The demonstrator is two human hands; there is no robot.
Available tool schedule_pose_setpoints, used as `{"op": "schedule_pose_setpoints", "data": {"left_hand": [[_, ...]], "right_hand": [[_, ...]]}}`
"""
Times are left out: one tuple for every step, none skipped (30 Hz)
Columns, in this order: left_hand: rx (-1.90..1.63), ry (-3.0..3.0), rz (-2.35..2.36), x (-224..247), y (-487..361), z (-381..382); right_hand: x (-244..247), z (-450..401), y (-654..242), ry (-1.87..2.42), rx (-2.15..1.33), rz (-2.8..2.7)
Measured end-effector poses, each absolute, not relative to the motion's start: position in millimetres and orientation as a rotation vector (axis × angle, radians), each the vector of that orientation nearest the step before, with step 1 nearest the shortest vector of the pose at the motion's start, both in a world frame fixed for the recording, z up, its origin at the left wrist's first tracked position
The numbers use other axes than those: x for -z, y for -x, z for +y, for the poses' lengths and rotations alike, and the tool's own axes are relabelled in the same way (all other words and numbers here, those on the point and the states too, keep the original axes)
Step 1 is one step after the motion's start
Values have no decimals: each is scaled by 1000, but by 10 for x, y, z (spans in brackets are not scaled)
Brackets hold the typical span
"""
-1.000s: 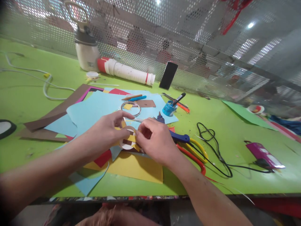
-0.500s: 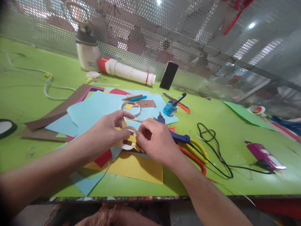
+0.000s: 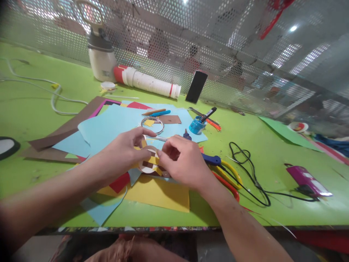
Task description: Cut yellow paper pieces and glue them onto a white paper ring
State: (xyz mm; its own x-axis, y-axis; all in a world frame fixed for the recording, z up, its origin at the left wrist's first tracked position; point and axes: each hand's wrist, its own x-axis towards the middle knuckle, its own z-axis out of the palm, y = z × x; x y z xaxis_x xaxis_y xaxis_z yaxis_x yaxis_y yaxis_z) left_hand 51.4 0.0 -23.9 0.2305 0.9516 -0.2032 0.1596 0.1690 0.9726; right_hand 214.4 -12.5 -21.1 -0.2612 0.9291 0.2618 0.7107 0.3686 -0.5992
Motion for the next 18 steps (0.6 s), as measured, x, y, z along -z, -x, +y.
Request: {"op": "schedule_pose_setpoints", "data": {"left_hand": [[-824,-1263,1196,242,-514,1],[-828,-1253,1186,247,-514,1],[-832,-1245,1177,252,-515,1],[-836,-1242,1170,257,-515,1],[-841,-1242,1169,261,-516,1],[-844,-1242,1171,263,-516,0],[-845,-1240,1172,261,-517,-1],[-846,-1233,1172,257,-518,-3],[-845,-1229,1173,251,-518,-4],[-842,-1227,1176,243,-518,-6],[-837,-1228,1180,235,-517,-7],[-829,-1229,1186,227,-516,-8],[-821,-1231,1192,222,-515,-8],[-814,-1236,1194,218,-513,-7],[-811,-1241,1191,218,-511,-5],[-812,-1249,1186,220,-510,-2],[-817,-1260,1184,225,-509,1],[-827,-1270,1183,232,-508,4]], "right_hand": [[194,-124,-2158,1415,-506,-2011],[178,-123,-2175,1420,-521,-1959],[163,-120,-2195,1422,-529,-1908],[149,-116,-2214,1422,-532,-1863],[137,-112,-2232,1420,-535,-1831],[127,-110,-2245,1418,-539,-1813],[120,-109,-2254,1416,-549,-1806],[115,-110,-2256,1411,-567,-1815],[113,-112,-2252,1408,-589,-1835],[112,-116,-2243,1408,-608,-1863],[114,-120,-2231,1416,-627,-1895],[118,-123,-2218,1429,-644,-1928],[122,-126,-2206,1443,-657,-1958],[126,-128,-2197,1458,-666,-1983],[129,-130,-2193,1471,-668,-2002],[130,-131,-2193,1482,-663,-2019],[130,-132,-2197,1490,-652,-2029],[127,-134,-2205,1496,-642,-2034]]}}
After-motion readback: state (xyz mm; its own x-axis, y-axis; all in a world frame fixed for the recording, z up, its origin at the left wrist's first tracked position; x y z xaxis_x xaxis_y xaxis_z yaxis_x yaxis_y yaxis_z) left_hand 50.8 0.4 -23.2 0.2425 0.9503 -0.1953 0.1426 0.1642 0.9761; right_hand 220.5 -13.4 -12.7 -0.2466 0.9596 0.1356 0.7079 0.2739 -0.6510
